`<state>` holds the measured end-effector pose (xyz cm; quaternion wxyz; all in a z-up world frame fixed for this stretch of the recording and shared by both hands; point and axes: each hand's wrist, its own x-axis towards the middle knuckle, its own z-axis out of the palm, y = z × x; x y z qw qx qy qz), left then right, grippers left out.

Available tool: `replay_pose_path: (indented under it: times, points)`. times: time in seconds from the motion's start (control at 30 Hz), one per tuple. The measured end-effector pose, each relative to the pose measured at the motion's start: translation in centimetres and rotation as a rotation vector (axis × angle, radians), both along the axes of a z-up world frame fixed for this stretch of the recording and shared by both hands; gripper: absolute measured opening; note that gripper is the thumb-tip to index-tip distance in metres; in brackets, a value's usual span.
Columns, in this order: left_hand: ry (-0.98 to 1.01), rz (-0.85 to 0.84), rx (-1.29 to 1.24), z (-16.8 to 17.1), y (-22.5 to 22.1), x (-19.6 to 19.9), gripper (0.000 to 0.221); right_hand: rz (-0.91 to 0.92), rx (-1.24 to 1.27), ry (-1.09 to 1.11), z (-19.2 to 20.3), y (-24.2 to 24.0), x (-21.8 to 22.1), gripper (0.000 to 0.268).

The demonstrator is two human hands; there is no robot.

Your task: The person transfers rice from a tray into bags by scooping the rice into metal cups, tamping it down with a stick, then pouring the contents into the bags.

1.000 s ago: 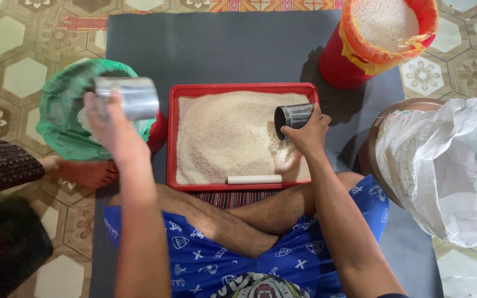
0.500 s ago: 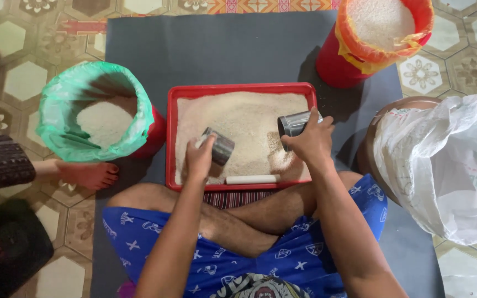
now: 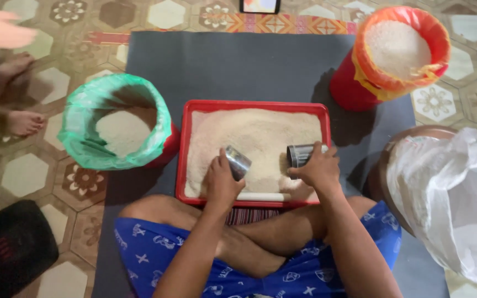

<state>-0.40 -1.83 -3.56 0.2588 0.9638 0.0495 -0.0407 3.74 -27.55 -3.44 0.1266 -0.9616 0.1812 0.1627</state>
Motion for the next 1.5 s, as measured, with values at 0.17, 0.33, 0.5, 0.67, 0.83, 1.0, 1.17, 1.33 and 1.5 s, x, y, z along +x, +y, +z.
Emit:
replay_pose_path:
  times: [0.17,0.33,0.5,0.67,0.83,1.0,1.17,1.33,1.5]
  points:
    - [0.086,0.019,-0.029,-1.4,-1.3,1.0,0.105,0.061,0.048,-0.035,-0.5,3.8,-0.9,0.122]
    - [0.280,0.097,-0.270,-2.8,-1.1,2.5,0.120,0.058,0.223,-0.013,0.8,5.2,-1.3,0.110]
    - [0.392,0.213,-0.529,-4.5,-1.1,3.3,0.115,-0.040,0.397,-0.017,2.0,4.5,-1.0,0.113]
    - [0.378,0.242,-0.711,-2.7,-1.1,2.8,0.093,-0.161,0.565,-0.056,-2.3,2.0,0.6,0.110]
    - [0.382,0.277,-0.628,-2.3,0.5,2.6,0.087,-0.419,0.870,-0.148,-4.0,1.0,1.5,0.099]
    - [0.135,0.353,-0.331,3.5,1.3,0.7,0.108,-0.316,0.517,-0.354,-1.9,-0.3,1.2,0.110]
    - [0.208,0.317,-0.136,1.8,1.2,0.8,0.109,-0.272,0.322,-0.354,-0.4,0.9,1.4,0.108]
    - [0.165,0.262,-0.095,0.7,-1.1,1.6,0.106,-0.061,0.211,-0.331,0.7,4.9,1.0,0.107]
    - [0.144,0.213,-0.071,-0.7,-3.2,2.5,0.113,0.096,0.429,-0.212,0.4,6.0,1.0,0.111]
